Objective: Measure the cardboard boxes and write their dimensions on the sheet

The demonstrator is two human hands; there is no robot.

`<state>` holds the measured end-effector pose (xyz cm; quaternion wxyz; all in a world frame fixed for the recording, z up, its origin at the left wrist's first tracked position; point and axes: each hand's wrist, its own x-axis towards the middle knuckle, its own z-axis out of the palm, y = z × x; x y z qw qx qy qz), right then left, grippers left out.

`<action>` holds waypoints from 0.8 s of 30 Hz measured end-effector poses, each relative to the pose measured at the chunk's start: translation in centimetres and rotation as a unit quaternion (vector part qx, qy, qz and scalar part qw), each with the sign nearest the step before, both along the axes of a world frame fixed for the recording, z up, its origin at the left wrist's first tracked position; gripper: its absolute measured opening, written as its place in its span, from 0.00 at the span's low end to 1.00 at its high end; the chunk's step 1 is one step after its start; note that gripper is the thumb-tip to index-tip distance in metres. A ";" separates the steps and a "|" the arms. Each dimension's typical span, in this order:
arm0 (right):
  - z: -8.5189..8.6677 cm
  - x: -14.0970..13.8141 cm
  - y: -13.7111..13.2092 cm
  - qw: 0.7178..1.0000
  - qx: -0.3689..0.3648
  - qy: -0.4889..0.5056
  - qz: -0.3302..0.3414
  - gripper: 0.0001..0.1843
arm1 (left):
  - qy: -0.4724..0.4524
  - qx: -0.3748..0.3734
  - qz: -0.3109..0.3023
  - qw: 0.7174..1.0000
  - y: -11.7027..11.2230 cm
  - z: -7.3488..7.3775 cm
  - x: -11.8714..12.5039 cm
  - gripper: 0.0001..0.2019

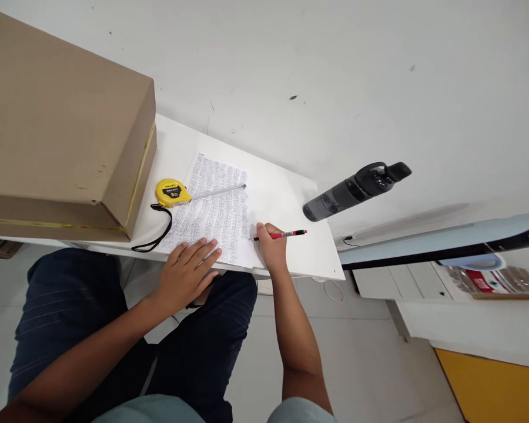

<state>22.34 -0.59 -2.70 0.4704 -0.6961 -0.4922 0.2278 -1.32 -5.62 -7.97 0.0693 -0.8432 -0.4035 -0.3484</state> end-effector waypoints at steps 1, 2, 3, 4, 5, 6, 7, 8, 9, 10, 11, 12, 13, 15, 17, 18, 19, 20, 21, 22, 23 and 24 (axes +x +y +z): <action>-0.1 0.0 0.0 1.000 0.000 0.000 0.001 0.22 | 0.002 -0.003 -0.002 1.000 0.0 0.0 0.0 0.19; -0.1 0.0 0.1 1.000 0.001 -0.002 0.000 0.22 | 0.004 -0.006 -0.005 1.000 0.0 -0.1 -0.1 0.19; -0.2 0.0 0.1 1.000 0.004 -0.004 -0.004 0.22 | 0.005 -0.008 -0.008 1.000 0.0 -0.1 -0.1 0.19; -0.3 0.1 0.1 1.000 0.008 -0.008 -0.011 0.22 | 0.006 -0.010 -0.011 1.000 0.1 -0.1 -0.1 0.19; -0.3 0.2 0.2 1.000 0.014 -0.014 -0.020 0.23 | 0.007 -0.012 -0.012 1.000 0.1 -0.2 -0.1 0.20; -0.4 0.2 0.2 0.999 0.018 -0.022 -0.029 0.23 | 0.007 -0.015 -0.012 1.000 0.1 -0.2 0.0 0.20; -0.5 0.3 0.2 0.999 0.023 -0.031 -0.038 0.23 | 0.005 -0.020 -0.010 1.000 0.1 -0.3 0.0 0.20; -0.5 0.3 0.2 0.998 0.027 -0.043 -0.046 0.22 | 0.002 -0.023 -0.009 1.000 0.1 -0.4 0.0 0.20; -0.6 0.3 0.2 0.996 0.032 -0.056 -0.054 0.22 | -0.004 -0.026 -0.010 1.000 0.0 -0.4 0.0 0.20; -0.6 0.2 0.1 0.995 0.038 -0.073 -0.061 0.22 | -0.012 -0.027 -0.014 0.999 0.0 -0.5 -0.1 0.20; -0.6 0.0 0.1 0.992 0.047 -0.092 -0.066 0.22 | -0.021 -0.026 -0.022 0.999 -0.1 -0.6 -0.2 0.20; -0.7 -0.3 0.1 0.989 0.057 -0.116 -0.068 0.22 | -0.031 -0.022 -0.034 0.999 -0.2 -0.7 -0.3 0.21; -0.7 -0.6 0.1 0.986 0.067 -0.143 -0.062 0.21 | -0.042 -0.017 -0.051 0.998 -0.3 -0.7 -0.5 0.21; -0.8 -1.3 0.3 0.976 0.074 -0.204 -0.033 0.18 | -0.072 0.002 -0.089 0.993 -0.6 -0.6 -0.9 0.21; -0.8 -1.8 0.5 0.963 0.061 -0.263 0.006 0.17 | -0.112 0.037 -0.121 0.986 -1.1 -0.4 -1.4 0.19; -0.7 -1.9 0.7 0.956 0.049 -0.289 0.022 0.17 | -0.132 0.058 -0.132 0.981 -1.3 -0.1 -1.7 0.18; -0.5 -2.0 0.9 0.949 0.036 -0.313 0.035 0.18 | -0.150 0.079 -0.140 0.976 -1.6 0.2 -2.0 0.16; -0.2 -2.1 1.1 0.942 0.025 -0.333 0.046 0.19 | -0.166 0.097 -0.144 0.971 -2.0 0.6 -2.4 0.15; 0.2 -2.3 1.4 0.935 0.018 -0.350 0.055 0.20 | -0.180 0.113 -0.144 0.967 -2.3 1.0 -2.8 0.15; 0.6 -2.7 1.7 0.929 0.015 -0.365 0.063 0.22 | -0.193 0.126 -0.141 0.963 -2.6 1.5 -3.5 0.15; 1.1 -3.3 2.1 0.923 0.017 -0.376 0.075 0.23 | -0.208 0.138 -0.134 0.959 -2.9 2.0 -4.2 0.15; 1.6 -4.1 2.5 0.918 0.025 -0.385 0.093 0.24 | -0.222 0.147 -0.124 0.956 -3.2 2.6 -5.1 0.15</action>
